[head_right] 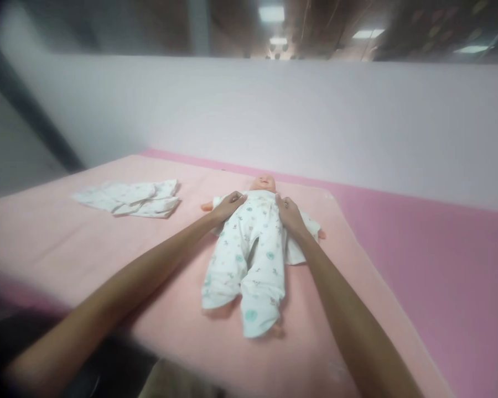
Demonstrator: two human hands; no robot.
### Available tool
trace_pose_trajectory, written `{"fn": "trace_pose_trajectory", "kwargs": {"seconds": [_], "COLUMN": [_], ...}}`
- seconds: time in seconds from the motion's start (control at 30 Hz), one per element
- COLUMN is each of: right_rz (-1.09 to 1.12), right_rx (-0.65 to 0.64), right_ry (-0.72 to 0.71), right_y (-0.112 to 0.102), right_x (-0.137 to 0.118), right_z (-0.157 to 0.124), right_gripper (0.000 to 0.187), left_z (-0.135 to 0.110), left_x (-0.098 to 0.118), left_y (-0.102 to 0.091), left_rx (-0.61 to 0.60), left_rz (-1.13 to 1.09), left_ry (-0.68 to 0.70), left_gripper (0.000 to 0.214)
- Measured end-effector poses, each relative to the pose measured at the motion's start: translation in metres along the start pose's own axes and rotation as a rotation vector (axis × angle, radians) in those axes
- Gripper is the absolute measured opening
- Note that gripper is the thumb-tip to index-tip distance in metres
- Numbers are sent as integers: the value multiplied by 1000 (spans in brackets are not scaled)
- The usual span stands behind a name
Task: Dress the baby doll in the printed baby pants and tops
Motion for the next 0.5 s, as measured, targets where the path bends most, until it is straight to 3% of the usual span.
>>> {"fn": "trace_pose_trajectory", "kwargs": {"seconds": [0.1,0.2,0.3,0.43,0.5], "right_rz": [-108,-53,17,46,137], "right_rx": [-164,-350,-219,104,114], "right_ry": [-121,-200,-128,93,128], "right_y": [-2,5,5,4,10], "right_x": [-19,-35,-25,25,42], "right_z": [3,11,19,3,-9], "right_gripper": [60,50,48,53,53], "left_z": [4,8,14,11,7], "left_x": [31,57,49,9,-8], "left_y": [9,18,15,5,2], "left_rx": [-150,-258,-154,19,55], "left_rz": [150,220,155,102,97], "left_ry": [141,259,178,6,-75], "left_gripper": [45,43,43,50,57]}}
Point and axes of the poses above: each hand's wrist, its own z-axis towards the middle knuckle, its own y-axis out of the palm, x = y × z, the point moved 7 cm from there along z, towards the middle knuckle, and after that the axes turned 5 degrees about -x, right-handed, at the moved point
